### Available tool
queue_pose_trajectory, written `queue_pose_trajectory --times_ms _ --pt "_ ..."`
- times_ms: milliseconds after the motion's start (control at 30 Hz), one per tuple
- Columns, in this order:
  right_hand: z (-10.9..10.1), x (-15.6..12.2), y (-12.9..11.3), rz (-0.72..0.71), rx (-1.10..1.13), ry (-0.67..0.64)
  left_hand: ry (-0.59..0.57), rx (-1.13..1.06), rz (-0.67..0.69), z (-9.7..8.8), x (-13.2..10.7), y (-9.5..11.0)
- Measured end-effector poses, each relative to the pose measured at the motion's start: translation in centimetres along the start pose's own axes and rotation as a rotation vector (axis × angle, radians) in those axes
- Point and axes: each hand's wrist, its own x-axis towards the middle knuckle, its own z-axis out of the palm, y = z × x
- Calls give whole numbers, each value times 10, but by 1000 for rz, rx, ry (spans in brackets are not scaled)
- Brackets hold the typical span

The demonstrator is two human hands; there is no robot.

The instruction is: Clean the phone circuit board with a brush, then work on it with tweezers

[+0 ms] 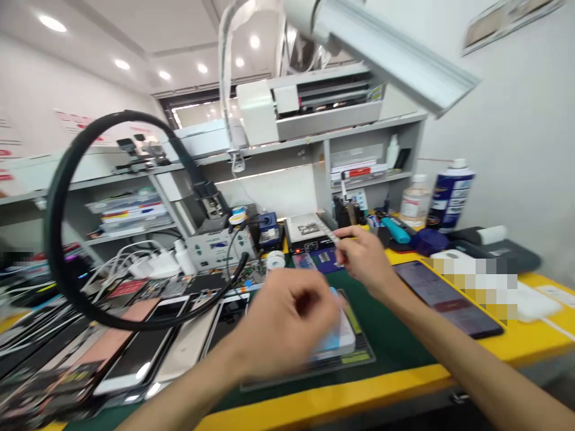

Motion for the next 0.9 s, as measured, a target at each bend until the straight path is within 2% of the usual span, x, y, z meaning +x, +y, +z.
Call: queue_pose_trajectory --times_ms 67,133,167,267,333,433,567,633,733,900 --pt "10 -2 5 -63 -39 -12 58 -86 -77 -10 39 -12" --pt "27 -2 11 -120 -95 -48 60 -193 -162 -14 70 -25" --pt "36 -2 15 -154 -122 -60 37 -240 -190 -14 81 -30" --pt "61 4 20 -238 -305 -88 76 -299 -224 -13 102 -42" --pt "64 12 18 -253 -401 -94 121 -269 -242 -17 113 -43" --pt "38 33 6 -273 -558 -52 199 -151 -232 -35 130 -40" --pt "-29 85 -18 -239 -837 169 282 151 -163 -64 145 -37" --pt "-57 115 -29 -208 -977 212 290 345 -134 -72 148 -38" --pt "-77 152 -39 -197 -1155 72 262 612 -108 -74 150 -44" --pt "-72 179 -39 -217 -1369 -177 234 903 -99 -77 148 -51"
